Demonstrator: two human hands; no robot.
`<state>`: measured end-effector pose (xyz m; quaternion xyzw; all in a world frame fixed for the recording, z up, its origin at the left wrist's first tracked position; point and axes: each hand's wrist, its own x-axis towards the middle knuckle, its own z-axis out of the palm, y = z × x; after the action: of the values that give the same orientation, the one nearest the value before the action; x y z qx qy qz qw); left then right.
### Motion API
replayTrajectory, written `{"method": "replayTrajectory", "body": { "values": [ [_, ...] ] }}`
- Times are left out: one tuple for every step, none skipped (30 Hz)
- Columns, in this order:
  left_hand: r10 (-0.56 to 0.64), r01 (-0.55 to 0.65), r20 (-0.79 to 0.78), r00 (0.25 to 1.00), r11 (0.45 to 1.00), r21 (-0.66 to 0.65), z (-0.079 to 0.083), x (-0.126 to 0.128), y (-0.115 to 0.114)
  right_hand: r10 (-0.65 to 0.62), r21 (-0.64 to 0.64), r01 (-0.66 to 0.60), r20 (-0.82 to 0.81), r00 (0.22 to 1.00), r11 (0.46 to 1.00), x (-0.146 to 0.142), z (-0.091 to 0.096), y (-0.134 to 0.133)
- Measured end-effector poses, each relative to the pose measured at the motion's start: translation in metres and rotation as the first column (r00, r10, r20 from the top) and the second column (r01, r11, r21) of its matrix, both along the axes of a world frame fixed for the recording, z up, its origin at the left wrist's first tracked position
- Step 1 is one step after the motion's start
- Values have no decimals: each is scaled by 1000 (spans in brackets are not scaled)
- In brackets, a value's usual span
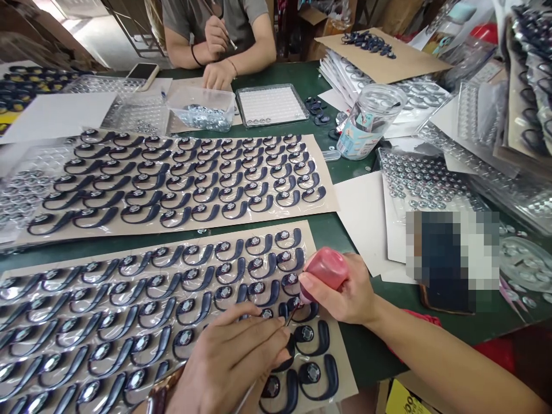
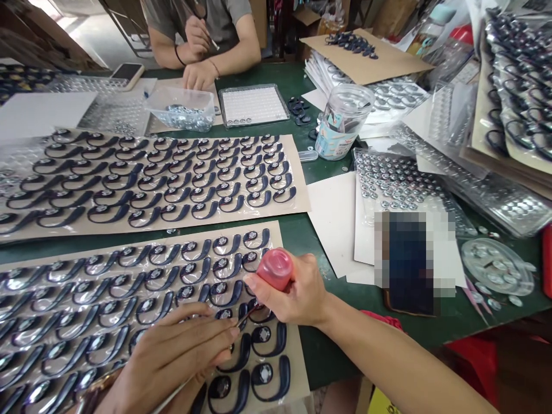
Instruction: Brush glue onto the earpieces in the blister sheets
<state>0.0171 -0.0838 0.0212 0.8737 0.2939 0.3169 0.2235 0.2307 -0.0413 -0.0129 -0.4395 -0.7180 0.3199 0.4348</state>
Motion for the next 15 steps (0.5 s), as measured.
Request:
{"method": "replayTrajectory", "body": {
  "values": [
    [1, 0, 16, 1000, 999, -36, -1, -1, 1, 0, 20, 0, 6, 1000, 1000, 0, 0, 1],
    [4, -2, 22, 1000, 997, -74, -1, -3, 1, 2, 38, -2, 10, 1000, 999, -1, 0, 1],
    [6, -4, 19, 1000, 994, -113, -2, -4, 1, 6, 53, -6, 13, 1000, 999, -1, 1, 1],
    [12, -10, 13, 1000, 988, -153, -3, -6, 1, 8, 66, -8, 13, 1000, 998, -1, 1, 1],
    [17, -15, 8, 1000, 982, -187, -3, -8, 1, 10, 76, -11, 13, 1000, 997, -1, 1, 1],
    [25, -22, 10, 1000, 977, -213, -4, -9, 1, 11, 84, -12, 13, 1000, 996, -2, 1, 1],
    [34, -29, 17, 999, 972, -233, -5, -9, 1, 14, 92, -15, 12, 1000, 996, -2, 1, 0],
    [43, -35, 27, 999, 968, -247, -6, -10, 1, 17, 101, -18, 10, 1000, 995, -2, 1, 0],
    [54, -42, 35, 998, 964, -261, -6, -10, 2, 20, 110, -21, 4, 1000, 994, -2, 1, 0],
    [66, -52, 44, 997, 962, -270, -7, -9, 2, 25, 110, -24, -9, 1000, 994, -2, 2, 0],
    [78, -61, 51, 996, 960, -272, -7, -9, 2, 31, 93, -28, -36, 999, 995, -2, 3, 0],
    [91, -73, 58, 994, 961, -266, -7, -8, 2, 43, 55, -38, -83, 996, 998, -1, 4, 1],
    [97, -79, 64, 993, 966, -246, -7, -7, 2, 51, -2, -52, -148, 988, 999, 0, 6, 2],
    [96, -80, 72, 993, 975, -207, -6, -6, 0, 49, -70, -66, -220, 974, 995, 1, 8, 4],
    [86, -74, 74, 993, 986, -151, -5, -5, -2, 41, -140, -85, -290, 956, 987, 3, 12, 6]
  ]
}}
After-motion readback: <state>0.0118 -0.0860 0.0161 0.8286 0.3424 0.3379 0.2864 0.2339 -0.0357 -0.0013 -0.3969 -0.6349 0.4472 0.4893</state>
